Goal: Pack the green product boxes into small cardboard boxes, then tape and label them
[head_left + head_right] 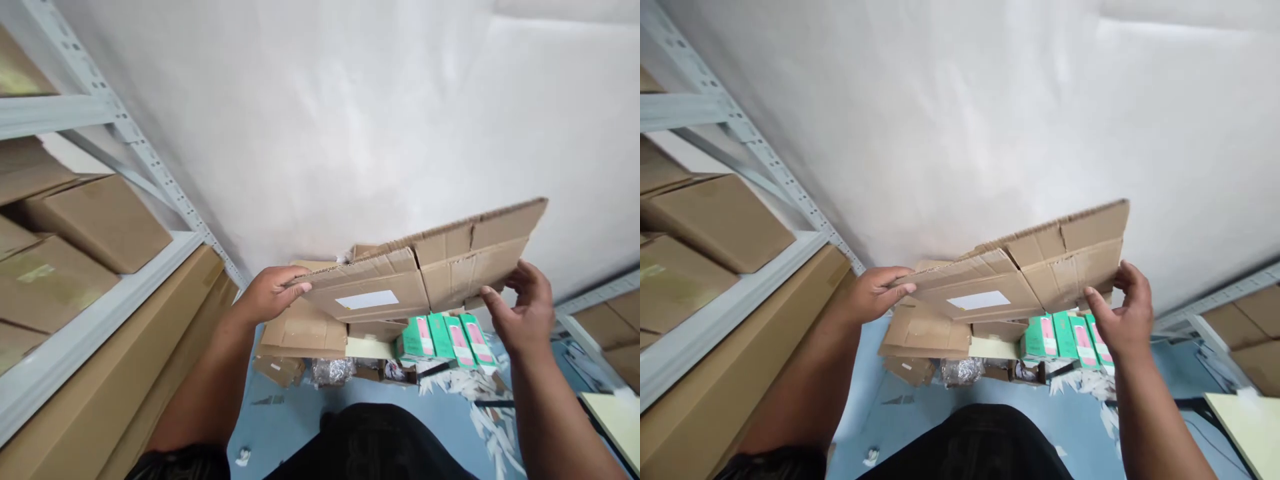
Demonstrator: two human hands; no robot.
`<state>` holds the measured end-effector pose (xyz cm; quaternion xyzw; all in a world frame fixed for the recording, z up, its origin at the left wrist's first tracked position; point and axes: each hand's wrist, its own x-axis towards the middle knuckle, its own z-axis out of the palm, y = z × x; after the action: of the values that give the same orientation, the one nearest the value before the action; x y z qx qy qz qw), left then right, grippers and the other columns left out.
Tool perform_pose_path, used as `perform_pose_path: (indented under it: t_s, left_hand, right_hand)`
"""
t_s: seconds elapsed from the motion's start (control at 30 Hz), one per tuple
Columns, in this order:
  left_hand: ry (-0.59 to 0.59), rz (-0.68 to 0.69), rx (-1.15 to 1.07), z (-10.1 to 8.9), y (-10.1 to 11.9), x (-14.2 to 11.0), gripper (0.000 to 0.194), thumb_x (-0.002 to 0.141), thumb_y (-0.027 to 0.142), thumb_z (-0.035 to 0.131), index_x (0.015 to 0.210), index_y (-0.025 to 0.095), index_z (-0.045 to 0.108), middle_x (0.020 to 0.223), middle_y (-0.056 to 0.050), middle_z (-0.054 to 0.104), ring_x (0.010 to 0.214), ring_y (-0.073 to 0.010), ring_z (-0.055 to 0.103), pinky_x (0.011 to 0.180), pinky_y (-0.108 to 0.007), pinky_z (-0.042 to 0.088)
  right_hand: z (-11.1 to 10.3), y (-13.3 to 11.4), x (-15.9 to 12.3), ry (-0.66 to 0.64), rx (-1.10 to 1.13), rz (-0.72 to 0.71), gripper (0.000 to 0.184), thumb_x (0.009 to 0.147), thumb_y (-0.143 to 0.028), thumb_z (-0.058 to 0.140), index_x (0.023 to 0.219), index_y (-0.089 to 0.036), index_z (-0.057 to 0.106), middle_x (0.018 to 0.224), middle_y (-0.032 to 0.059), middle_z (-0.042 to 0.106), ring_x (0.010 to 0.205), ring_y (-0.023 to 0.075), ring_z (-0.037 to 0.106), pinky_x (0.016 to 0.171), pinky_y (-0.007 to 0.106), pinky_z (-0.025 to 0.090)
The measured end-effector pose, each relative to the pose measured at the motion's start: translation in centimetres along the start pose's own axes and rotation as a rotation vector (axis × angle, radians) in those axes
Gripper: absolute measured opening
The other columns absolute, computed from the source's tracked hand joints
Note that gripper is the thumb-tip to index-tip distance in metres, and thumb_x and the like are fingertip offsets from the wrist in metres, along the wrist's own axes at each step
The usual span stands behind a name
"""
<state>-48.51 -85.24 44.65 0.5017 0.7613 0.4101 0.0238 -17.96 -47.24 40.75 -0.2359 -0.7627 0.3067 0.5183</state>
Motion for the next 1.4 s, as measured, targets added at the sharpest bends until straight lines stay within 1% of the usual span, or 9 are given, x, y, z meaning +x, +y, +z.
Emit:
perform_pose_path:
  t_s: [0.17, 0.33, 0.43, 0.53, 0.7, 0.8, 1.07, 1.2, 1.4]
  left_hand:
    - [-0.112, 0.191, 0.021, 5.9, 7.2, 3.8, 0.021, 0.092, 0.040, 0.067, 0.097, 0.024, 0.080, 0.085, -0.001, 0.076, 0.076, -0.0184, 0.068, 0.074, -0.025, 0.053]
    - [-0.061, 0.219, -0.153, 14.2, 15.6, 7.0, 0.032, 0.082, 0.044, 0.078, 0.105, 0.022, 0.077, 0.096, -0.005, 0.077, 0.091, -0.0236, 0.072, 0.084, -0.032, 0.057]
    - [0.015, 0.183, -0.528, 21.7, 19.9, 9.1, 0.062, 0.076, 0.048, 0.084, 0.129, 0.022, 0.065, 0.116, -0.010, 0.073, 0.109, -0.0272, 0.070, 0.093, -0.036, 0.057]
    - [-0.059, 0.104, -0.832, 31.2, 24.2, 10.6, 0.077, 0.078, 0.053, 0.081, 0.143, 0.025, 0.050, 0.124, -0.010, 0.069, 0.114, -0.0254, 0.068, 0.096, -0.037, 0.057]
    - [-0.164, -0.006, -0.852, 46.2, 31.6, 11.0, 0.073, 0.082, 0.056, 0.074, 0.142, 0.022, 0.049, 0.135, -0.013, 0.066, 0.130, -0.0288, 0.061, 0.107, -0.041, 0.051]
    - [-0.214, -0.018, -0.864, 52.5, 34.9, 11.4, 0.064, 0.085, 0.055, 0.070, 0.136, 0.020, 0.053, 0.134, -0.013, 0.067, 0.130, -0.0290, 0.061, 0.108, -0.041, 0.050]
    - [-0.492, -0.017, -1.039, 66.2, 40.2, 14.8, 0.048, 0.083, 0.046, 0.077, 0.120, 0.020, 0.059, 0.126, -0.010, 0.072, 0.123, -0.0273, 0.065, 0.107, -0.040, 0.050]
    - [-0.624, 0.013, -1.078, 72.8, 43.0, 16.7, 0.053, 0.082, 0.048, 0.078, 0.122, 0.021, 0.058, 0.129, -0.010, 0.071, 0.125, -0.0280, 0.063, 0.108, -0.040, 0.049]
    - [-0.826, 0.020, -1.079, 80.7, 45.5, 19.1, 0.064, 0.076, 0.056, 0.081, 0.124, 0.022, 0.055, 0.132, -0.011, 0.068, 0.129, -0.0296, 0.061, 0.111, -0.042, 0.048]
  right_hand:
    - [-12.0, 5.6, -1.7, -0.062, 0.149, 0.262, 0.046, 0.073, -0.051, 0.086, 0.107, -0.023, 0.072, 0.099, 0.0073, 0.075, 0.087, 0.0273, 0.068, 0.079, 0.042, 0.057]
    - [-24.6, 10.9, -5.3, 0.205, 0.228, 0.330, 0.043, 0.068, -0.051, 0.089, 0.097, -0.021, 0.074, 0.095, 0.0056, 0.076, 0.083, 0.0248, 0.069, 0.076, 0.039, 0.058]
    - [-31.1, 13.0, -7.1, 0.340, 0.235, 0.340, 0.043, 0.070, -0.050, 0.087, 0.099, -0.020, 0.073, 0.097, 0.0058, 0.077, 0.084, 0.0235, 0.070, 0.077, 0.037, 0.058]
    - [-36.9, 14.8, -8.9, 0.422, 0.238, 0.379, 0.045, 0.073, -0.051, 0.085, 0.102, -0.018, 0.073, 0.099, 0.0074, 0.077, 0.086, 0.0233, 0.070, 0.078, 0.036, 0.057]
    - [-44.9, 17.8, -12.6, 0.573, 0.174, 0.470, 0.048, 0.077, -0.053, 0.081, 0.108, -0.017, 0.071, 0.107, 0.0094, 0.077, 0.093, 0.0243, 0.070, 0.085, 0.037, 0.055]
    - [-49.1, 19.4, -14.8, 0.612, 0.111, 0.533, 0.049, 0.077, -0.054, 0.079, 0.108, -0.018, 0.069, 0.108, 0.0098, 0.077, 0.098, 0.0257, 0.069, 0.088, 0.038, 0.054]
    - [-57.4, 22.1, -19.1, 0.843, 0.001, 0.657, 0.046, 0.073, -0.047, 0.080, 0.108, -0.021, 0.064, 0.104, 0.0067, 0.074, 0.100, 0.0259, 0.066, 0.088, 0.038, 0.052]
    - [-60.3, 23.4, -20.2, 0.949, -0.068, 0.645, 0.050, 0.074, -0.048, 0.081, 0.112, -0.022, 0.062, 0.109, 0.0070, 0.073, 0.103, 0.0260, 0.065, 0.091, 0.038, 0.051]
    - [-61.9, 24.9, -19.5, 0.917, -0.178, 0.653, 0.057, 0.082, -0.065, 0.070, 0.117, -0.021, 0.065, 0.118, 0.0103, 0.072, 0.112, 0.0301, 0.063, 0.099, 0.040, 0.050]
